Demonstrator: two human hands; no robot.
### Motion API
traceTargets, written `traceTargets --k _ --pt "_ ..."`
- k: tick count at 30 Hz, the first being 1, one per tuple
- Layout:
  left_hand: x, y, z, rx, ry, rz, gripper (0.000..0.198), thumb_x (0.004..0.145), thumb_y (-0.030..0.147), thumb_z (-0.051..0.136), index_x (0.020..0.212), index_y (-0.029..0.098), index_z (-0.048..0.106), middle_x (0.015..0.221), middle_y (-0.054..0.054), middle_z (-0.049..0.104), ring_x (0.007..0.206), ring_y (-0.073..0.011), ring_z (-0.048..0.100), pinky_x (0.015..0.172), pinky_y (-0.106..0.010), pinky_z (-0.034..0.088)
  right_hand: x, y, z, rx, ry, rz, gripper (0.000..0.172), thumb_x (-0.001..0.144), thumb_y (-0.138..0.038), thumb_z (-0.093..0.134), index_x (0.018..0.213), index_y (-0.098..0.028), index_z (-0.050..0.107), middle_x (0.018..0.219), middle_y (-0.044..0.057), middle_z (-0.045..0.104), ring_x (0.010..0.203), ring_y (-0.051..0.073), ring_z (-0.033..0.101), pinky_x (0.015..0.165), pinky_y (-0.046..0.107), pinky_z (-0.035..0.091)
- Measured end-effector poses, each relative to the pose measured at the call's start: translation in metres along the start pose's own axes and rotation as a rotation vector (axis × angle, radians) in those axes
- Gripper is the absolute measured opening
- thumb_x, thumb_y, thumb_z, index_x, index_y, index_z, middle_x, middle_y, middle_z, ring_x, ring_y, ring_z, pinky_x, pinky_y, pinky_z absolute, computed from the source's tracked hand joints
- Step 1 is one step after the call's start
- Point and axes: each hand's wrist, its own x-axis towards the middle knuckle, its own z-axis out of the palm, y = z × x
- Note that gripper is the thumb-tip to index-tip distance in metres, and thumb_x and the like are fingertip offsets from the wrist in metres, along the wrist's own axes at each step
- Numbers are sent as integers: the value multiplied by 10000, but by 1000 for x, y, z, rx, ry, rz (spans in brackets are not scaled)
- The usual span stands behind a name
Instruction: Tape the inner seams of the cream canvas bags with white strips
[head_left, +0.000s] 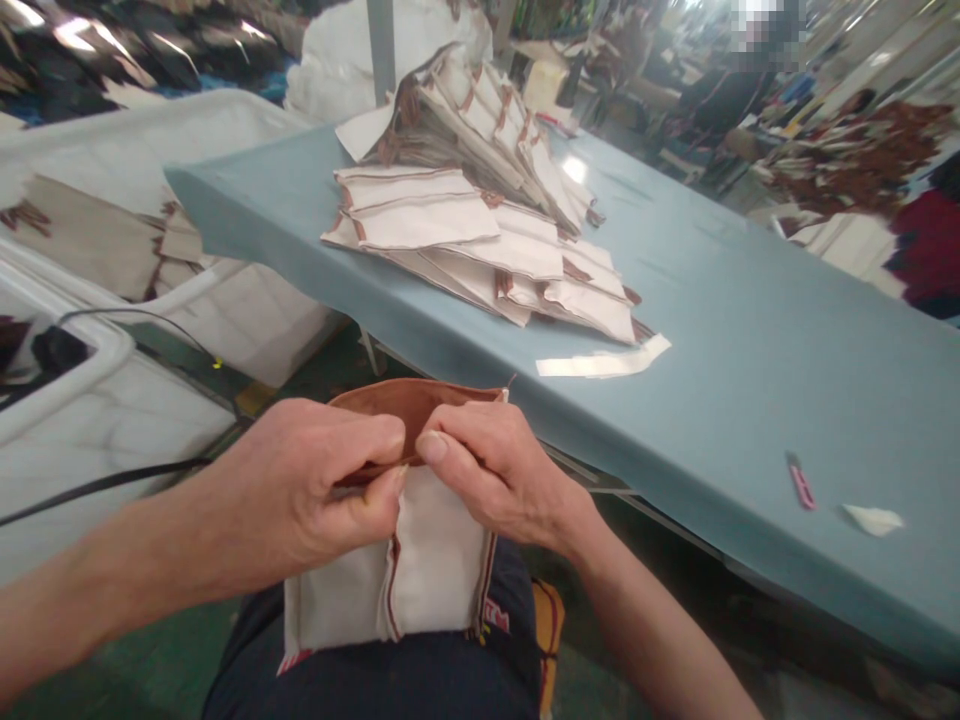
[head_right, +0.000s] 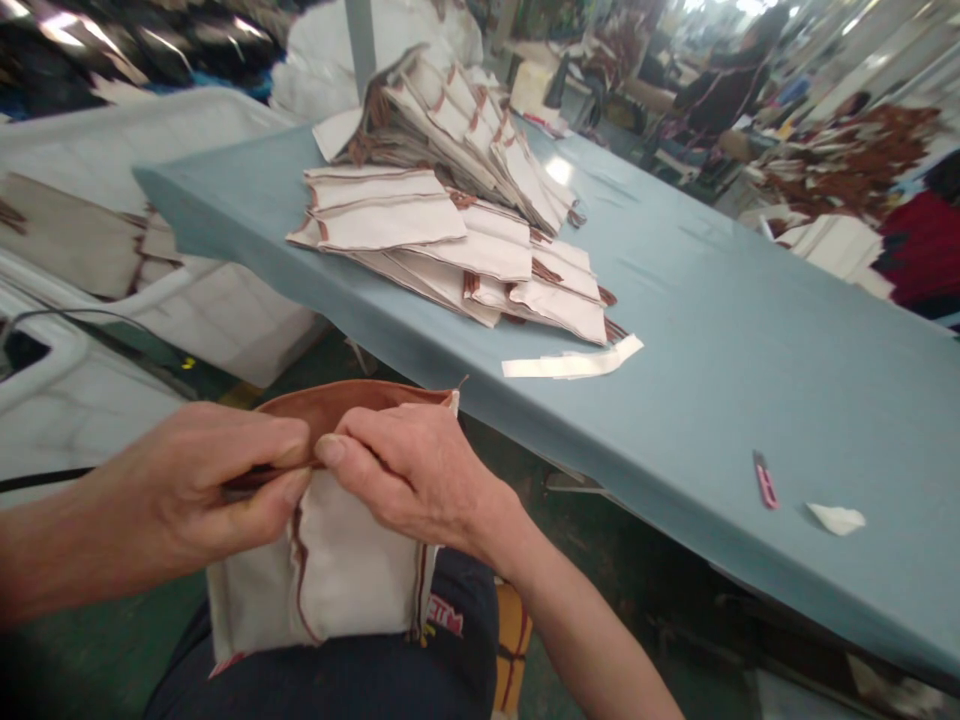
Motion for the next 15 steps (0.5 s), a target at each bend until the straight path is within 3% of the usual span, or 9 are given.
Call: traceTargets --k 4,8,11,15 --pt "2 5 10 -534 -113 -282 341 976 262 583 667 232 443 603 83 380 519 -87 341 482 -228 266 3 18 22 13 67 -56 541 1259 -516 393 795 -259 499 689 -24 545 624 154 511 669 342 389" --pt "-1 9 38 -1172 38 -639 567 898 575 849 658 231 468 594 78 400 515 -84 320 453 -201 270 4 36 51 94 200 -81 668 1238 -657 215 754 -266 458 655 -23 471 591 154 490 645 332 411" --pt "-5 9 61 -1334 110 -727 681 839 766 859 691 245 446 587 85 385 500 -82 316 461 -200 324 3 43 62 99 232 -48 684 1237 -658 164 747 -270 442 650 -17 477 595 156 512 646 328 431" --pt "-6 6 69 -1335 143 -766 658 782 763 917 699 212 567 575 46 519 487 -93 408 464 -206 393 2 45 61 104 216 -21 678 1237 -656 207 768 -264 500 663 -10 523 614 164 528 659 328 445"
